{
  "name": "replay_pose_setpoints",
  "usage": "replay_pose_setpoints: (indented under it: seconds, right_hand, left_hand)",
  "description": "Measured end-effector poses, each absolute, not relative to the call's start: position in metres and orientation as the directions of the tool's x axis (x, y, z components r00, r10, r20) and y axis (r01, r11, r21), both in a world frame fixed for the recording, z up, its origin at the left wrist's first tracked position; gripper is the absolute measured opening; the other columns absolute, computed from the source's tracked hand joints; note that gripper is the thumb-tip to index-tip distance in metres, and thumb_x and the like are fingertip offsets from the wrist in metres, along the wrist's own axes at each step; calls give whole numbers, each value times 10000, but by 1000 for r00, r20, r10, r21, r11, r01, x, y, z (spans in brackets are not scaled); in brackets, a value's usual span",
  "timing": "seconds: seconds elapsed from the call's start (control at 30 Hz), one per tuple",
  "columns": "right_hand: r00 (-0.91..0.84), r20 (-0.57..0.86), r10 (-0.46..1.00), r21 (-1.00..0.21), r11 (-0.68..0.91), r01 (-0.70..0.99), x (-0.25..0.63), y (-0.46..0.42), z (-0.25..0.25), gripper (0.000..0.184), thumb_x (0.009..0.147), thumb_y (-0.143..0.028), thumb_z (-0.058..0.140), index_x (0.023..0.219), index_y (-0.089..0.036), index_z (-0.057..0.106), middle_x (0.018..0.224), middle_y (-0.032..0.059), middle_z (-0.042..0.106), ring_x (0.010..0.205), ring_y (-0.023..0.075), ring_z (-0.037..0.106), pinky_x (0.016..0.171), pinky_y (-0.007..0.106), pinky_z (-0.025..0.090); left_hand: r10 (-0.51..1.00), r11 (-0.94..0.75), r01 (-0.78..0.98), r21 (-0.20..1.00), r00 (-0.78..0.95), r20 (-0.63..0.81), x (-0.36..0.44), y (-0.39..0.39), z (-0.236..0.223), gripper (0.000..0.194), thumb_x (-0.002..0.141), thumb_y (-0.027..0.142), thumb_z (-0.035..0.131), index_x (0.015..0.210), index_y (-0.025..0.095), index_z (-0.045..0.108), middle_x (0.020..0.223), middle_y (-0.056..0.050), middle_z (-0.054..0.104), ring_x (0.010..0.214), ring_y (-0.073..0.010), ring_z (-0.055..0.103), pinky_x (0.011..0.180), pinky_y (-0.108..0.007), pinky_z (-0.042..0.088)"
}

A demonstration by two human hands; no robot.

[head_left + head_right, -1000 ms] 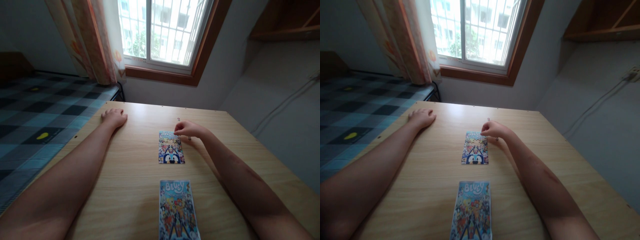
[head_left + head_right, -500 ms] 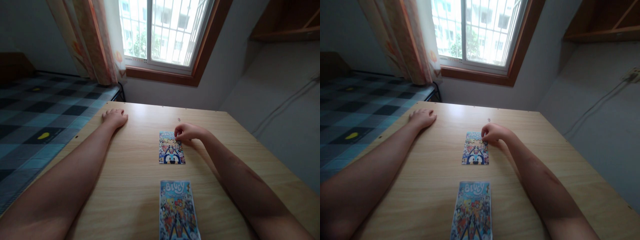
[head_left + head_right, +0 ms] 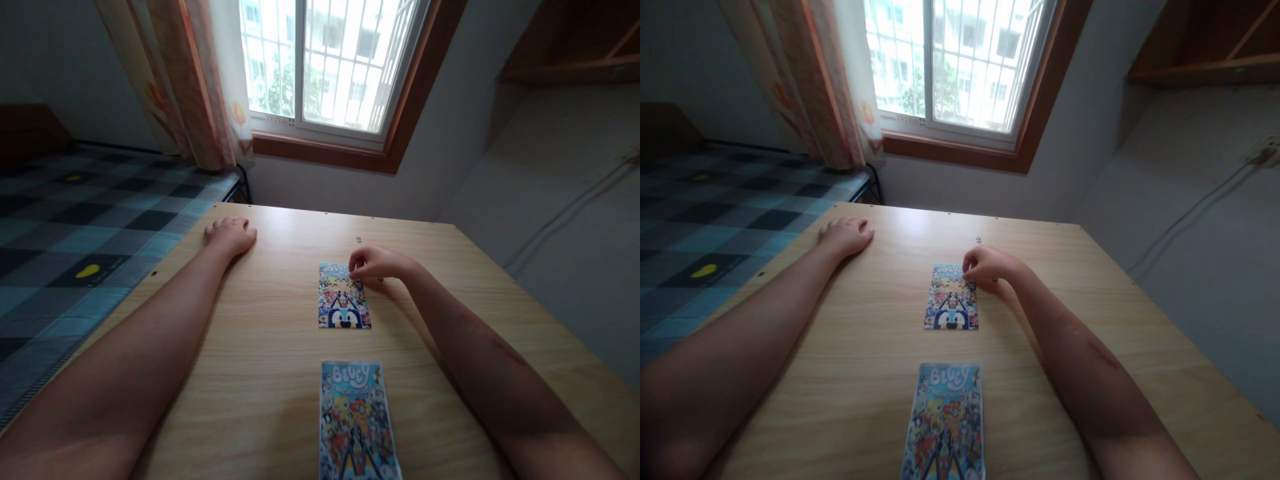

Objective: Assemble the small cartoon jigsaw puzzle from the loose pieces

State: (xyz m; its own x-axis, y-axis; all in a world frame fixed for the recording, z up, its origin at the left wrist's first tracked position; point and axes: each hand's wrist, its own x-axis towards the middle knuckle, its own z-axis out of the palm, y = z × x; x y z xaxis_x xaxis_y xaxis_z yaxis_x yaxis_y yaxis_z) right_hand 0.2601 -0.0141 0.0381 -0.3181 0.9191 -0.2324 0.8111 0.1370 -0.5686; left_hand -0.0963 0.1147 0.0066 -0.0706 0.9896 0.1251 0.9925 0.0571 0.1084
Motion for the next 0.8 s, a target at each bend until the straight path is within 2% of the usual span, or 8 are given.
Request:
replay_pose_setpoints:
  seconds: [0.13,0.27,0.37,0.47,0.57,0.67,0.8]
  right_hand:
    - [-251,19,968,-569,217,793,270,-6,35,221,810,-384,705,807,-167,746,724,40,671,607,130,541,552,267,389]
    - [45,355,934,-533,163,830,297,5,23,282,845,-437,659,850,-168,745,744,62,702,650,172,588,611,297,410]
    - [215,490,845,-539,100,836,323,10,7,326,866,-470,605,902,-176,739,792,73,726,682,196,614,649,311,432]
    - [323,543,775,-569,57,820,344,13,-9,394,901,-513,504,873,-185,721,792,73,719,722,216,623,686,324,447]
    - [442,535,720,-682,59,729,356,17,-20,339,897,-363,399,871,-193,691,773,47,692,728,208,618,697,318,454]
    - [528,508,681,-768,80,636,361,21,-26,226,755,-195,398,775,-204,622,714,13,640,684,180,584,667,289,444]
    - [543,482,688,-797,86,598,366,25,-29,117,605,-138,427,647,-220,499,636,-15,553,635,150,523,607,255,403]
  left_hand:
    - [990,70,992,101,-81,116,-94,113,8,629,888,544,418,1409,229,575,1508,-147,508,1359,-393,435,1108,-545,347]
    - [989,78,991,106,-90,117,-94,114,6,641,881,563,429,1416,240,570,1499,-145,513,1361,-401,431,1113,-552,341]
    - [988,65,992,112,-80,131,-95,117,3,647,870,583,442,1409,252,578,1492,-140,517,1357,-408,428,1110,-553,344]
    - [989,54,992,117,-70,133,-95,120,1,649,861,587,443,1400,257,588,1479,-142,526,1346,-417,431,1099,-564,351]
    - [989,50,992,118,-66,133,-96,120,1,662,855,591,440,1409,256,582,1482,-144,521,1339,-418,430,1099,-570,347]
    - [988,50,992,114,-65,140,-97,121,0,662,860,599,427,1407,258,581,1479,-140,525,1330,-409,434,1094,-562,352]
    - [989,50,992,115,-65,133,-98,122,0,680,859,633,423,1408,263,578,1479,-129,522,1324,-410,433,1091,-551,353]
